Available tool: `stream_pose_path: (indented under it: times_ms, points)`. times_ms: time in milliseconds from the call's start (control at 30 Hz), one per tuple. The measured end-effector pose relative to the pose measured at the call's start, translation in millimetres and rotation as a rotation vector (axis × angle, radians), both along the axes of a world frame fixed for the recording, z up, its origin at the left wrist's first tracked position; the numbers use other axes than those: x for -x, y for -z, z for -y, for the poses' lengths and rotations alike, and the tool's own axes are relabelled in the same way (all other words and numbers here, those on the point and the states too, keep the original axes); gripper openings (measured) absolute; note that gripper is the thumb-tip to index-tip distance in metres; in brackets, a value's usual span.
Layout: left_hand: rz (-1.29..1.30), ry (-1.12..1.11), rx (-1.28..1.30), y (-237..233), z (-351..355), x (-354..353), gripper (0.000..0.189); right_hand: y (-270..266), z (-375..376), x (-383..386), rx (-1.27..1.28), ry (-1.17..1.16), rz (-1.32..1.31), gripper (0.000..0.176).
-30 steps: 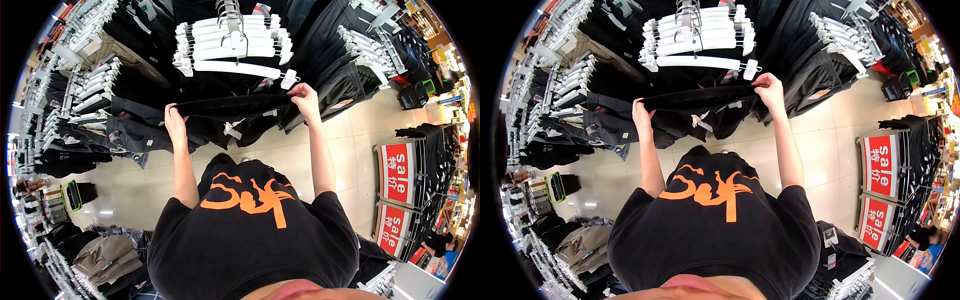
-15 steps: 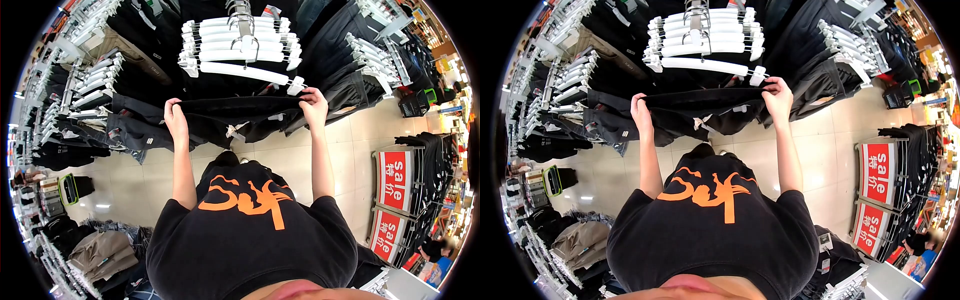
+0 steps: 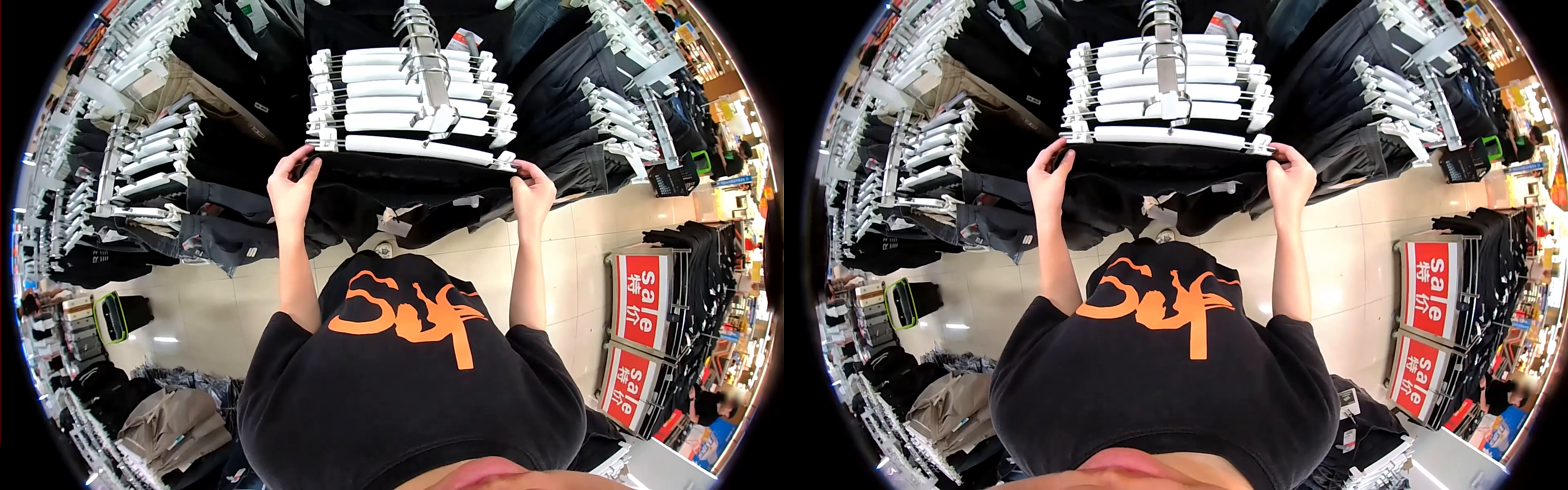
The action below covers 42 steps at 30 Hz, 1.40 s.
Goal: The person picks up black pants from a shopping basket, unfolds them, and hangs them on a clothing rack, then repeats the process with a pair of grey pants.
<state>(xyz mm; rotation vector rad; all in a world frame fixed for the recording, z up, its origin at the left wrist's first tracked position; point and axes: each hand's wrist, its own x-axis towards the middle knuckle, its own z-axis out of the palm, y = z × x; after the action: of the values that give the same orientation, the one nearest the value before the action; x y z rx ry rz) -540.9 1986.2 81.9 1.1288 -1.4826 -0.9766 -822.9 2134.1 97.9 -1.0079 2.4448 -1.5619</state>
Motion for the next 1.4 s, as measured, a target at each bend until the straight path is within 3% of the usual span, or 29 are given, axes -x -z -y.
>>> stream_pose_path:
  times_ms: [133, 500, 933, 1400]
  points:
    - [0.052, -0.060, 0.081, -8, -1, 6, 0.013, 2, 9, 4, 0.034, 0.018, 0.015, 0.024]
    - [0.013, 0.011, 0.226, -4, -2, 6, 0.012, 17, 16, 9, 0.141, 0.046, 0.072, 0.022]
    - [-0.117, 0.116, 0.060, 11, 0, -7, 0.013, 25, 23, 18, 0.185, -0.010, 0.103, 0.021]
    - [-0.101, 0.088, -0.005, 4, 1, -3, 0.009, 20, 34, 27, 0.218, -0.078, 0.122, 0.022]
